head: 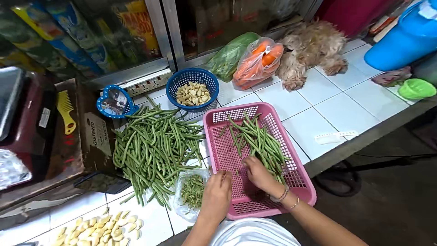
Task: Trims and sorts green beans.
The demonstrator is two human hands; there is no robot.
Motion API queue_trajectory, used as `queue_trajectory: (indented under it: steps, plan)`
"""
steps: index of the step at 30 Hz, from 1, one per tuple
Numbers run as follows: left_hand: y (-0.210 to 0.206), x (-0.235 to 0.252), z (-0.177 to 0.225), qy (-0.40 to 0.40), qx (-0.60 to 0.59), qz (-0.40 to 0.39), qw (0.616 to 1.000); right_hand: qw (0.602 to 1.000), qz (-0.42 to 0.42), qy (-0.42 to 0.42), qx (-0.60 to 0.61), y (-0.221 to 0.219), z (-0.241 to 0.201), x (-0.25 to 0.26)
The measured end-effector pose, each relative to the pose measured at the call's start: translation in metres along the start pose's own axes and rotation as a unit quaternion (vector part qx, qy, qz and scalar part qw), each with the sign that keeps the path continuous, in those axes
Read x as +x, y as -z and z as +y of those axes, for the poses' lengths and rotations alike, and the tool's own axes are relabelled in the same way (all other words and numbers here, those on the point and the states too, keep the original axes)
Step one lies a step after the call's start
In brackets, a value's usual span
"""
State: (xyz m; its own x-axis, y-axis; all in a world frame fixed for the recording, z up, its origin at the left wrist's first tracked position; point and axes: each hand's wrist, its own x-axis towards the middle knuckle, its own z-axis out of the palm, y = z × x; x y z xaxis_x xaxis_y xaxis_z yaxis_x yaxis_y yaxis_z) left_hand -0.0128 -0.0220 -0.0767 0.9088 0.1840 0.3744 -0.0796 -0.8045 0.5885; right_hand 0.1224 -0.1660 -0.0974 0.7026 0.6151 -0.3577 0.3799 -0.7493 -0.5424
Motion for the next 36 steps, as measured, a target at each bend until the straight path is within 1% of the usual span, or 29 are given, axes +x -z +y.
queue_trajectory:
  steps: [1, 2, 5, 8, 9, 11, 12, 13, 14, 16, 17, 19, 21, 22, 23, 25, 27, 29, 31, 33, 35, 36]
  plan:
    - [-0.005, -0.004, -0.002, -0.012, -0.006, -0.01, 1.0, 0.999, -0.033, 0.021, 0.012, 0.001, -0.014, -0.009]
    - [-0.009, -0.008, -0.005, -0.024, -0.009, -0.017, 1.0, 0.998, -0.039, 0.054, 0.017, -0.001, -0.026, -0.018]
    - [-0.01, -0.017, -0.014, -0.065, 0.028, -0.019, 0.997, 0.986, -0.01, 0.163, -0.018, -0.011, -0.045, -0.038]
    - [-0.004, -0.024, -0.014, -0.097, 0.148, -0.018, 0.984, 0.963, 0.049, 0.25, -0.088, -0.023, -0.043, -0.042]
    - [-0.002, -0.026, -0.011, -0.102, 0.196, -0.03, 0.975, 0.956, 0.051, 0.267, -0.112, -0.025, -0.043, -0.042]
    - [-0.002, -0.031, -0.005, -0.097, 0.266, -0.073, 0.956, 0.946, 0.008, 0.28, -0.163, -0.025, -0.047, -0.044]
    - [-0.002, -0.033, -0.003, -0.091, 0.277, -0.088, 0.952, 0.939, -0.001, 0.292, -0.184, -0.026, -0.048, -0.044]
    - [-0.002, -0.035, -0.004, -0.088, 0.268, -0.083, 0.956, 0.931, 0.015, 0.314, -0.187, -0.028, -0.047, -0.044]
    - [-0.001, -0.037, -0.008, -0.081, 0.229, -0.063, 0.968, 0.925, 0.045, 0.341, -0.163, -0.029, -0.044, -0.043]
    - [0.003, -0.04, -0.016, -0.036, 0.078, 0.01, 0.996, 0.903, 0.128, 0.403, -0.075, -0.031, -0.037, -0.037]
    - [0.005, -0.041, -0.018, -0.016, 0.01, 0.053, 0.998, 0.893, 0.154, 0.422, -0.029, -0.031, -0.037, -0.036]
    - [0.007, -0.042, -0.014, 0.025, -0.119, 0.126, 0.985, 0.882, 0.18, 0.43, 0.066, -0.034, -0.043, -0.036]
    - [0.007, -0.044, -0.008, 0.052, -0.201, 0.184, 0.961, 0.872, 0.19, 0.43, 0.134, -0.038, -0.052, -0.038]
    - [0.007, -0.045, -0.007, 0.055, -0.207, 0.205, 0.955, 0.868, 0.195, 0.433, 0.143, -0.04, -0.056, -0.038]
    - [0.008, -0.047, -0.006, 0.053, -0.187, 0.219, 0.956, 0.865, 0.204, 0.439, 0.129, -0.041, -0.06, -0.038]
    - [0.013, -0.05, -0.008, 0.037, -0.076, 0.22, 0.972, 0.86, 0.233, 0.452, 0.037, -0.041, -0.065, -0.036]
    - [0.02, -0.053, -0.011, 0.017, 0.066, 0.179, 0.981, 0.86, 0.218, 0.459, -0.052, -0.039, -0.065, -0.033]
    - [0.024, -0.055, -0.012, -0.004, 0.154, 0.111, 0.982, 0.857, 0.171, 0.471, -0.121, -0.038, -0.063, -0.032]
    - [0.024, -0.057, -0.012, -0.026, 0.19, 0.029, 0.981, 0.848, 0.11, 0.48, -0.194, -0.035, -0.064, -0.032]
    - [0.025, -0.058, -0.01, -0.032, 0.205, -0.05, 0.977, 0.842, 0.034, 0.471, -0.26, -0.032, -0.067, -0.035]
    - [0.028, -0.057, -0.006, -0.007, 0.208, -0.119, 0.971, 0.84, -0.045, 0.439, -0.315, -0.032, -0.071, -0.036]
    - [0.029, -0.055, -0.002, 0.018, 0.203, -0.143, 0.968, 0.84, -0.076, 0.419, -0.335, -0.033, -0.073, -0.036]
